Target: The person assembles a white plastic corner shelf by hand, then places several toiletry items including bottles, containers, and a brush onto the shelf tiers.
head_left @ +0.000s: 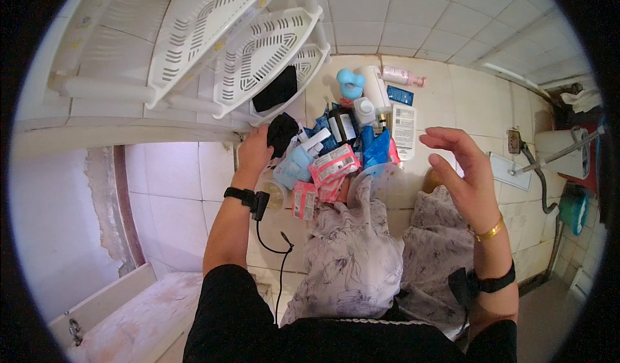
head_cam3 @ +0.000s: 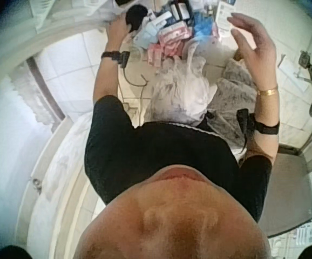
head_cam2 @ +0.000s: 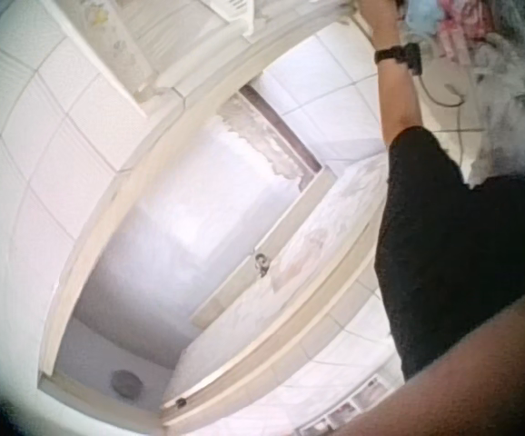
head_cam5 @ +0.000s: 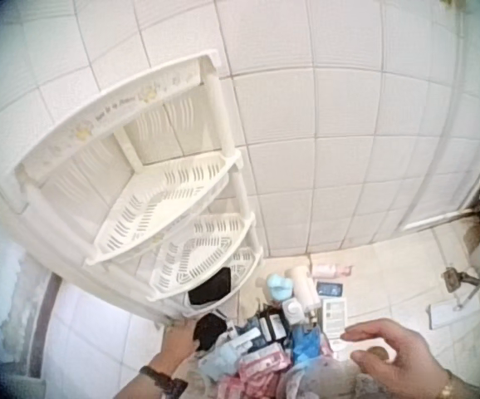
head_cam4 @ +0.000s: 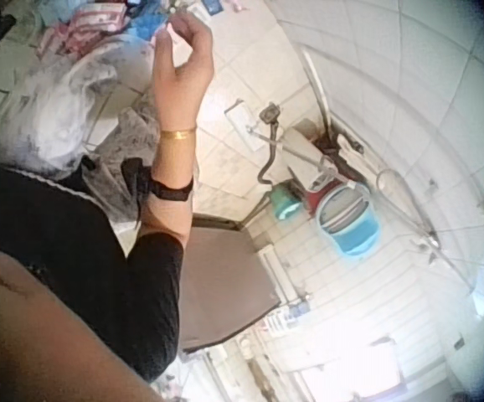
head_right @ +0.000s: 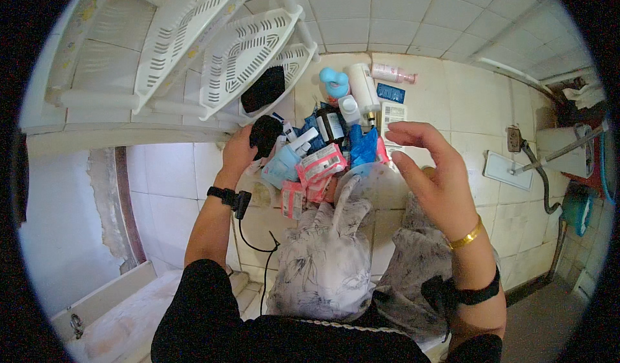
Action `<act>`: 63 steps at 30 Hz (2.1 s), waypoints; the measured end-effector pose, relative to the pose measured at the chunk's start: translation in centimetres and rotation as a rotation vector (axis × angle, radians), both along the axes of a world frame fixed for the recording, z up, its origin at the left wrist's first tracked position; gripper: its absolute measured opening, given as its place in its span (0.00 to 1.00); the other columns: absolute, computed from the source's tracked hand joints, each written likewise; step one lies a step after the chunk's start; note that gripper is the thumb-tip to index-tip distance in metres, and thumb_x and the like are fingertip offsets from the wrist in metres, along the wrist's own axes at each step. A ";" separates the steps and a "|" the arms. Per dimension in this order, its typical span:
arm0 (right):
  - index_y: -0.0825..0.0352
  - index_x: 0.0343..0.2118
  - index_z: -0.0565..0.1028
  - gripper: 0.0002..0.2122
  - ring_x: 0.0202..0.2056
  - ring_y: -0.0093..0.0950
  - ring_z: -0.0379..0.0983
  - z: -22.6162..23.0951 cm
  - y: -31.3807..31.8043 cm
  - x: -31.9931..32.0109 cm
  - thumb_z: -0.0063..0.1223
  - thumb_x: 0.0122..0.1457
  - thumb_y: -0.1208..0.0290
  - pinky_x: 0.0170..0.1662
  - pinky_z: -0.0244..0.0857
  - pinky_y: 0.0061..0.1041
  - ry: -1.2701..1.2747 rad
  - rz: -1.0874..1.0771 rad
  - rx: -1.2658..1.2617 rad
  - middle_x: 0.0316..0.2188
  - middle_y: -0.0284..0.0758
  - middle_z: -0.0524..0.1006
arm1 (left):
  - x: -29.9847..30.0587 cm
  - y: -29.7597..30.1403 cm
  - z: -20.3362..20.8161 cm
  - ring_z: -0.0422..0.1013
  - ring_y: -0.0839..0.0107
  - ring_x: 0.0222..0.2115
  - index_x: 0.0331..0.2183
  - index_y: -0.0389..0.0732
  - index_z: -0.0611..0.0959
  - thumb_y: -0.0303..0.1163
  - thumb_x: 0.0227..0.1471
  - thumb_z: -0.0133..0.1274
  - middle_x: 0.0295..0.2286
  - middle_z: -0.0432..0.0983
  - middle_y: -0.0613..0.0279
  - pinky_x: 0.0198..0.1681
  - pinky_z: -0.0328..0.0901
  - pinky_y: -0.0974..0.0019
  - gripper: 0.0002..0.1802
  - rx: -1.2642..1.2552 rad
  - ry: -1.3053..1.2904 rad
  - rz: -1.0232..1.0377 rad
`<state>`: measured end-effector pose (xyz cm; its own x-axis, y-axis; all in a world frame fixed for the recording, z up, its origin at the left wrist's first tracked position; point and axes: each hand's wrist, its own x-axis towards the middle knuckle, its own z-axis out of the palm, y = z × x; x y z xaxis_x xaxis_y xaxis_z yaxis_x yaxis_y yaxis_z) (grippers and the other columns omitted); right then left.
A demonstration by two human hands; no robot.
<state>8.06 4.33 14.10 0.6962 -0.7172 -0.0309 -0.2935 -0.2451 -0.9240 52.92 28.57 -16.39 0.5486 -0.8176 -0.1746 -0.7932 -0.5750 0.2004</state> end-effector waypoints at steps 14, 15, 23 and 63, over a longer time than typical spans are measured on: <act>0.68 0.69 0.74 0.22 0.47 0.23 0.82 6.9 3.3 -6.7 0.62 0.80 0.61 0.53 0.79 0.28 -0.226 -0.056 0.702 0.44 0.33 0.84 | -22.6 -6.6 32.1 0.78 0.56 0.40 0.54 0.53 0.88 0.21 0.42 0.71 0.44 0.80 0.62 0.42 0.76 0.56 0.35 -1.014 -0.316 -0.722; 0.66 0.72 0.72 0.24 0.51 0.25 0.84 7.1 3.0 -7.2 0.61 0.81 0.60 0.56 0.80 0.30 -0.202 -0.038 0.802 0.50 0.35 0.85 | -24.0 -7.1 33.4 0.78 0.58 0.39 0.53 0.54 0.88 0.22 0.42 0.71 0.44 0.80 0.63 0.41 0.76 0.57 0.33 -1.080 -0.367 -0.801; 0.75 0.73 0.67 0.31 0.47 0.28 0.87 7.5 1.0 -8.6 0.70 0.72 0.77 0.51 0.84 0.27 -0.465 -0.239 0.742 0.49 0.40 0.88 | -28.1 -13.0 34.5 0.80 0.54 0.47 0.58 0.50 0.87 0.22 0.53 0.67 0.53 0.83 0.56 0.49 0.76 0.55 0.30 -1.053 -0.292 -0.717; 0.68 0.74 0.71 0.25 0.64 0.30 0.78 -3.3 -3.7 5.9 0.59 0.76 0.80 0.71 0.70 0.34 -0.200 -0.282 0.594 0.63 0.40 0.83 | 11.0 -15.7 -8.7 0.76 0.37 0.61 0.58 0.58 0.88 0.18 0.62 0.57 0.59 0.81 0.41 0.62 0.73 0.40 0.28 -0.294 -0.048 0.004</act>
<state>13.93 0.59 10.84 0.5186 -0.7730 -0.3654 -0.0810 0.3810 -0.9210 63.89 12.86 -25.12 0.5540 -0.8270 0.0954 -0.8035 -0.5012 0.3211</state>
